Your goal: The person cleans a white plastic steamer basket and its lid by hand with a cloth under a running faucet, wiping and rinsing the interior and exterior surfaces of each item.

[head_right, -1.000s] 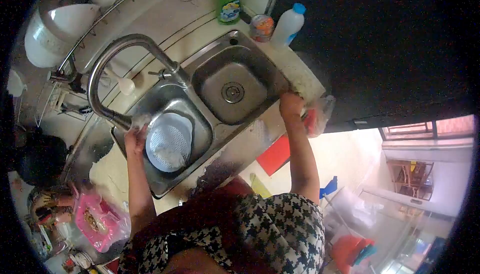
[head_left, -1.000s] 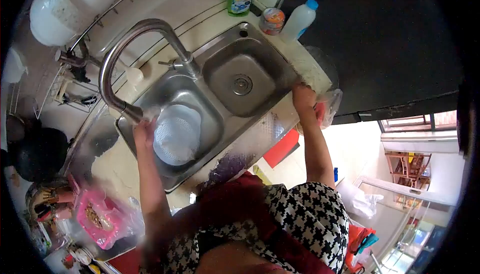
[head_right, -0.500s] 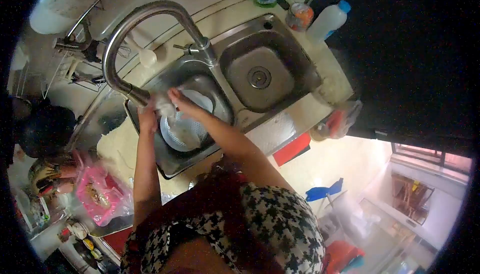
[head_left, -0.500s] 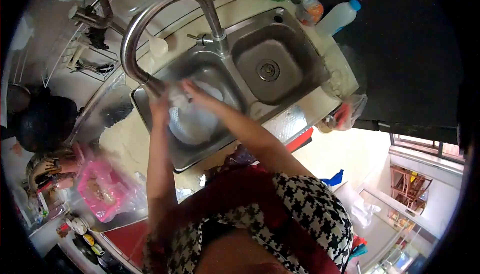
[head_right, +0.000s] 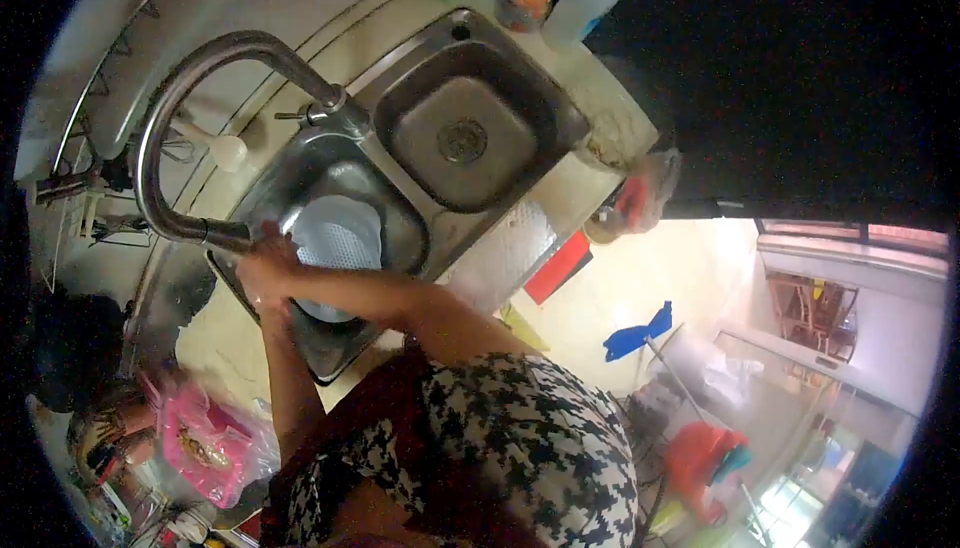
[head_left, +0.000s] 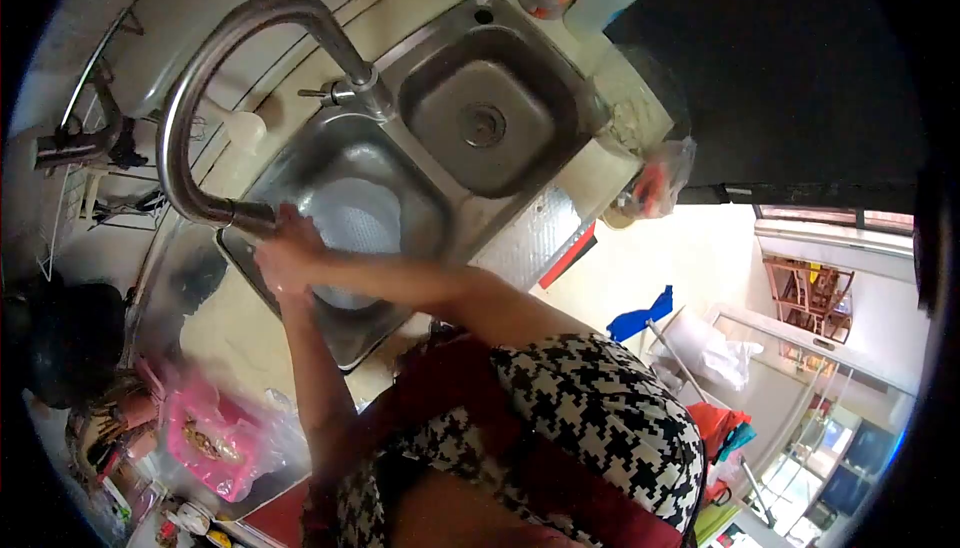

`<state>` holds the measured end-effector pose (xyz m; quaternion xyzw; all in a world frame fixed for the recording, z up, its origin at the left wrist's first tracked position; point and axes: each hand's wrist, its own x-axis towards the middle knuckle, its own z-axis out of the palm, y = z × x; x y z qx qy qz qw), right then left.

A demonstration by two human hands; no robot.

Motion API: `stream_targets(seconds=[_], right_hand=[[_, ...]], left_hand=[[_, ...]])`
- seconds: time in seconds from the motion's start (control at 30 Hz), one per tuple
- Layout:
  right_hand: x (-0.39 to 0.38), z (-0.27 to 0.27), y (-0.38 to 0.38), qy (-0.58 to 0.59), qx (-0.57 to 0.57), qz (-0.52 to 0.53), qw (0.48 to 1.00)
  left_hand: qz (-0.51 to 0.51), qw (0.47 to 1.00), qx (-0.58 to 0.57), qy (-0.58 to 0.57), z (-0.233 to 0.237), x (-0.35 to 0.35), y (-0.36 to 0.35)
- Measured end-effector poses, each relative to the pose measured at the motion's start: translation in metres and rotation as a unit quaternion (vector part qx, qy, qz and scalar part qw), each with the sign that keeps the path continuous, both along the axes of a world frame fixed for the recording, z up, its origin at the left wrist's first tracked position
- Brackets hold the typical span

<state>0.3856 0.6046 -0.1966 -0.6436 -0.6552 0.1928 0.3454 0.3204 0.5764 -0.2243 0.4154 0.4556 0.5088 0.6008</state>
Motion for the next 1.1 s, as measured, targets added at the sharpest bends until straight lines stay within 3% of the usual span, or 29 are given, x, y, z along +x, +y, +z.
stream_targets(seconds=[0.03, 0.1, 0.13, 0.17, 0.2, 0.23, 0.27, 0.3, 0.33, 0.37, 0.4, 0.43, 0.5, 0.53, 0.57, 0.6, 0.63, 0.67, 0.7, 0.77, 0.8, 0.83, 0.9, 0.97, 1.03, 1.1], right_hand=[[0.020, 0.021, 0.009, 0.004, -0.005, -0.004, 1.000], [0.079, 0.086, 0.038, 0.053, -0.049, 0.159, 0.985], [0.085, 0.083, 0.048, 0.054, -0.049, 0.158, 0.985], [0.089, 0.080, 0.056, 0.149, -0.068, 0.080, 0.983], [0.091, 0.077, 0.059, 0.242, -0.086, 0.001, 0.967], [0.089, 0.071, 0.055, 0.242, -0.087, 0.003, 0.966], [0.086, 0.066, 0.049, 0.203, -0.082, 0.060, 0.974], [0.085, 0.064, 0.044, 0.161, -0.075, 0.119, 0.977], [0.098, 0.111, 0.027, 0.067, -0.178, 0.206, 0.960], [0.082, 0.096, 0.011, 0.108, -0.206, 0.179, 0.956], [0.051, 0.063, 0.003, 0.107, -0.040, 0.114, 0.987], [0.021, 0.031, 0.004, 0.103, 0.129, 0.045, 0.985], [-0.006, 0.003, 0.010, 0.138, 0.071, -0.011, 0.988], [-0.002, 0.023, 0.007, 0.173, 0.008, -0.068, 0.983], [0.020, 0.036, 0.022, 0.145, -0.056, 0.021, 0.988], [0.054, 0.073, 0.037, 0.114, -0.119, 0.116, 0.979], [0.090, 0.113, 0.052, 0.087, -0.173, 0.208, 0.959], [0.094, 0.103, 0.056, 0.035, -0.113, 0.180, 0.977], [0.094, 0.085, 0.057, -0.017, -0.052, 0.152, 0.987], [0.109, 0.083, 0.055, 0.077, -0.193, 0.101, 0.973], [0.099, 0.026, 0.059, 0.277, -0.152, 0.072, 0.946], [0.081, -0.025, 0.060, 0.467, -0.117, 0.043, 0.876], [0.107, 0.033, 0.037, 0.188, -0.113, 0.049, 0.974], [0.119, 0.049, 0.037, 0.249, -0.064, 0.110, 0.960], [0.117, 0.052, 0.051, 0.353, -0.093, 0.152, 0.918], [0.128, 0.067, 0.061, 0.374, -0.141, 0.184, 0.898]], left_hand=[[-0.003, 0.999, 0.012, 0.051, 0.019, 0.010, -0.004], [0.005, 0.994, 0.037, 0.102, 0.053, 0.030, -0.007], [0.032, 0.987, 0.062, 0.143, 0.073, 0.042, -0.008], [0.032, 0.987, 0.062, 0.143, 0.077, 0.040, -0.007], [0.002, 0.943, 0.107, 0.314, 0.080, 0.035, -0.006], [-0.028, 0.867, 0.147, 0.476, 0.080, 0.028, -0.006], [-0.027, 0.866, 0.147, 0.476, 0.066, 0.016, 0.002], [0.012, 0.988, 0.021, 0.150, 0.040, 0.002, 0.019], [0.047, 0.973, -0.107, -0.198, 0.025, -0.003, 0.027], [0.047, 0.973, -0.107, -0.199, 0.025, -0.002, 0.025], [0.024, 0.994, -0.055, -0.086, 0.028, 0.000, 0.023], [0.001, 1.000, -0.001, 0.030, 0.034, 0.002, 0.021], [-0.041, 0.959, 0.102, 0.262, 0.049, 0.003, 0.009], [-0.061, 0.914, 0.147, 0.374, 0.059, 0.004, -0.001], [-0.081, 0.853, 0.190, 0.480, 0.068, 0.006, -0.009], [-0.032, 0.890, 0.117, 0.439, 0.087, 0.027, -0.011], [-0.028, 0.889, 0.119, 0.441, 0.085, 0.031, -0.008], [0.059, 0.992, 0.026, 0.111, 0.080, 0.033, -0.005], [0.137, 0.960, -0.069, -0.234, 0.077, 0.033, -0.003], [0.191, 0.953, -0.105, -0.208, 0.103, 0.033, -0.001], [0.127, 0.966, -0.059, -0.218, 0.127, 0.045, -0.005], [0.066, 0.973, -0.013, -0.220, 0.141, 0.044, -0.006], [0.271, 0.900, -0.179, -0.290, 0.052, 0.003, 0.014], [0.238, 0.899, -0.189, -0.314, 0.069, 0.030, 0.017], [0.122, 0.937, -0.227, -0.236, -0.022, 0.001, 0.022], [0.118, 0.949, -0.171, -0.238, 0.026, 0.035, 0.016]])
